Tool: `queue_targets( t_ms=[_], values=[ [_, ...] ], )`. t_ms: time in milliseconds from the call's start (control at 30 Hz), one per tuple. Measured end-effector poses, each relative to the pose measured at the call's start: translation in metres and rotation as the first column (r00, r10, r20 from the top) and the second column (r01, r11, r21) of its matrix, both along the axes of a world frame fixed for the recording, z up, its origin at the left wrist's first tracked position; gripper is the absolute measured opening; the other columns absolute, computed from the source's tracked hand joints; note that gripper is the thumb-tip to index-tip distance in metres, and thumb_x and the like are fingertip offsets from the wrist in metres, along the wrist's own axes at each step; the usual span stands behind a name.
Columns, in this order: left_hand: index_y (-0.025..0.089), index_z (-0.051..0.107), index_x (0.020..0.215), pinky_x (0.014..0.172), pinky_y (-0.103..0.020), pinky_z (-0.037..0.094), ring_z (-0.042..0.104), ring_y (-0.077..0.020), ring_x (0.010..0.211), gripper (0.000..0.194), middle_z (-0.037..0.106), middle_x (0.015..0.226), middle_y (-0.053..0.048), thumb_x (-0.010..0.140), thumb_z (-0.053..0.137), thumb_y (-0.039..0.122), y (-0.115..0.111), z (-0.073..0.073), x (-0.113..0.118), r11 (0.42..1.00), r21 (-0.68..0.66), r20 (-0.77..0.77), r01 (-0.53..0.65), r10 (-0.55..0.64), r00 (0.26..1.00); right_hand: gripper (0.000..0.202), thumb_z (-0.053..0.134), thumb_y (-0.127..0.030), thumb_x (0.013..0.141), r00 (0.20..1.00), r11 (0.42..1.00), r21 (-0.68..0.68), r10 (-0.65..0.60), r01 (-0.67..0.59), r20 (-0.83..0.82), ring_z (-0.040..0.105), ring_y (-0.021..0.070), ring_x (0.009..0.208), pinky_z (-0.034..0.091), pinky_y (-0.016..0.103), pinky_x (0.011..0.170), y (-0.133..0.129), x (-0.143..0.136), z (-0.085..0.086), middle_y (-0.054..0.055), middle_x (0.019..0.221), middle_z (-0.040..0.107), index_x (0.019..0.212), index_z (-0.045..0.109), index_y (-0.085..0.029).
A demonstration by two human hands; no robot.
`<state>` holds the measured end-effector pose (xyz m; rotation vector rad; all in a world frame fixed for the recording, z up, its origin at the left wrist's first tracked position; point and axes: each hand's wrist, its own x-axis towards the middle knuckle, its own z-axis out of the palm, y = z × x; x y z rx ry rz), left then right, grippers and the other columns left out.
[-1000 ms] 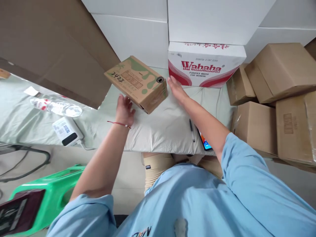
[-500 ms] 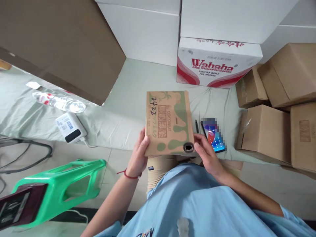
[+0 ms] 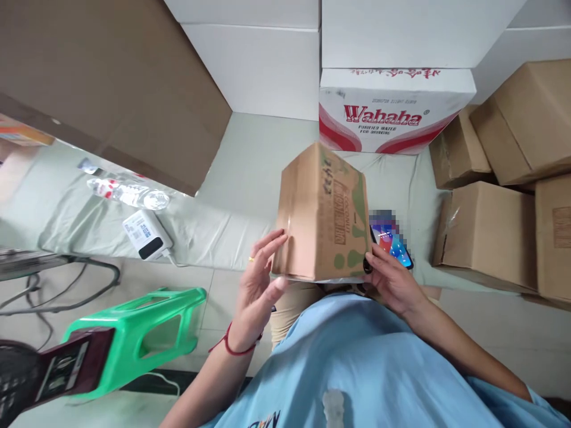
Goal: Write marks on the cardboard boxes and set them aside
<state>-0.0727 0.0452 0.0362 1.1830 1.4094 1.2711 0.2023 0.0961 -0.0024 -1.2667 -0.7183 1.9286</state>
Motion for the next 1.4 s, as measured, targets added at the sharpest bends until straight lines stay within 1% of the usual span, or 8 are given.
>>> queue_targets(
  t_ms=[167, 333, 533, 700, 867, 1000, 1233, 1400],
  values=[
    [0.032, 0.071, 0.126, 0.120, -0.058, 0.045, 0.054, -0.0390, 0.147, 0.034, 0.063, 0.152, -0.012, 0.097, 0.079, 0.048, 0.004, 0.017, 0.012, 0.989, 0.149, -0.271, -0.010, 0.051, 0.961, 0.054, 0.094, -0.053, 0.078, 0.996, 0.992, -0.127, 0.001, -0.013, -0.094, 0.080, 0.0274, 0.108, 0.072, 0.043, 0.082, -0.008, -0.006, -0.018, 0.009, 0.137, 0.079, 0.122, 0.077, -0.028],
    [0.031, 0.066, 0.127, 0.108, -0.056, 0.050, 0.060, -0.0406, 0.131, 0.060, 0.064, 0.137, -0.014, 0.087, 0.082, 0.072, 0.002, 0.016, 0.013, 0.985, 0.158, -0.463, -0.071, 0.137, 0.876, 0.054, 0.086, -0.062, 0.086, 0.997, 0.997, 0.039, 0.069, -0.070, 0.019, 0.080, 0.0270, 0.109, 0.069, 0.039, 0.083, -0.003, -0.003, -0.021, 0.009, 0.127, 0.082, 0.128, 0.076, -0.029],
    [0.035, 0.070, 0.148, 0.108, -0.053, 0.054, 0.063, -0.0379, 0.128, 0.060, 0.068, 0.137, -0.013, 0.093, 0.079, 0.057, 0.000, 0.030, -0.004, 0.999, 0.041, -0.556, 0.024, 0.003, 0.831, 0.059, 0.077, -0.068, 0.093, 0.976, 0.953, 0.214, 0.196, -0.213, 0.100, 0.077, 0.0258, 0.109, 0.067, 0.044, 0.092, 0.016, 0.005, -0.017, 0.006, 0.122, 0.082, 0.141, 0.074, -0.034],
    [0.038, 0.074, 0.148, 0.126, -0.057, 0.048, 0.056, -0.0406, 0.151, 0.060, 0.066, 0.154, -0.013, 0.090, 0.086, 0.045, -0.021, 0.029, -0.022, 0.992, 0.044, -0.371, 0.115, -0.090, 0.924, 0.046, 0.079, -0.060, 0.095, 0.952, 0.884, 0.358, 0.258, -0.302, 0.165, 0.072, 0.0252, 0.119, 0.062, 0.045, 0.108, 0.009, 0.016, -0.022, 0.007, 0.126, 0.078, 0.128, 0.079, -0.029],
    [0.039, 0.075, 0.146, 0.135, -0.062, 0.037, 0.043, -0.0397, 0.164, 0.064, 0.056, 0.169, -0.010, 0.085, 0.092, 0.032, -0.046, -0.001, -0.016, 0.988, 0.091, -0.230, 0.126, -0.102, 0.968, 0.038, 0.080, -0.053, 0.094, 0.975, 0.907, 0.358, 0.203, -0.221, 0.087, 0.065, 0.0159, 0.075, 0.061, 0.030, 0.068, -0.005, 0.022, -0.025, 0.002, 0.101, 0.075, 0.122, 0.076, -0.028],
    [0.040, 0.070, 0.149, 0.137, -0.063, 0.033, 0.047, -0.0374, 0.162, 0.071, 0.060, 0.165, -0.009, 0.083, 0.092, 0.027, -0.048, -0.036, 0.008, 0.998, 0.061, 0.005, 0.021, -0.022, 1.000, 0.037, 0.084, -0.047, 0.090, 0.993, 0.907, 0.412, 0.048, -0.089, 0.108, 0.060, 0.0139, 0.069, 0.059, 0.030, 0.064, -0.008, 0.022, -0.030, 0.002, 0.103, 0.071, 0.122, 0.077, -0.029],
    [0.040, 0.085, 0.111, 0.116, -0.063, 0.057, 0.075, -0.0366, 0.126, 0.040, 0.085, 0.122, -0.004, 0.084, 0.081, 0.069, -0.039, -0.060, 0.007, 0.994, -0.049, 0.327, -0.094, 0.105, 0.939, 0.062, 0.076, -0.034, 0.096, 0.977, 0.872, 0.476, 0.008, -0.111, 0.213, 0.066, 0.0110, 0.071, 0.066, 0.038, 0.071, -0.023, 0.031, -0.047, 0.006, 0.174, 0.047, 0.155, 0.063, -0.046],
    [0.028, 0.085, 0.121, 0.111, -0.062, 0.061, 0.076, -0.0417, 0.127, 0.088, 0.086, 0.115, -0.013, 0.083, 0.054, 0.101, -0.024, -0.039, -0.019, 0.976, -0.177, 0.417, -0.128, 0.192, 0.888, 0.057, 0.072, -0.033, 0.098, 0.948, 0.816, 0.548, 0.000, -0.185, 0.319, 0.068, 0.0106, 0.066, 0.068, 0.042, 0.081, -0.026, 0.036, -0.030, 0.007, 0.171, 0.054, 0.154, 0.067, -0.044]
  ],
)
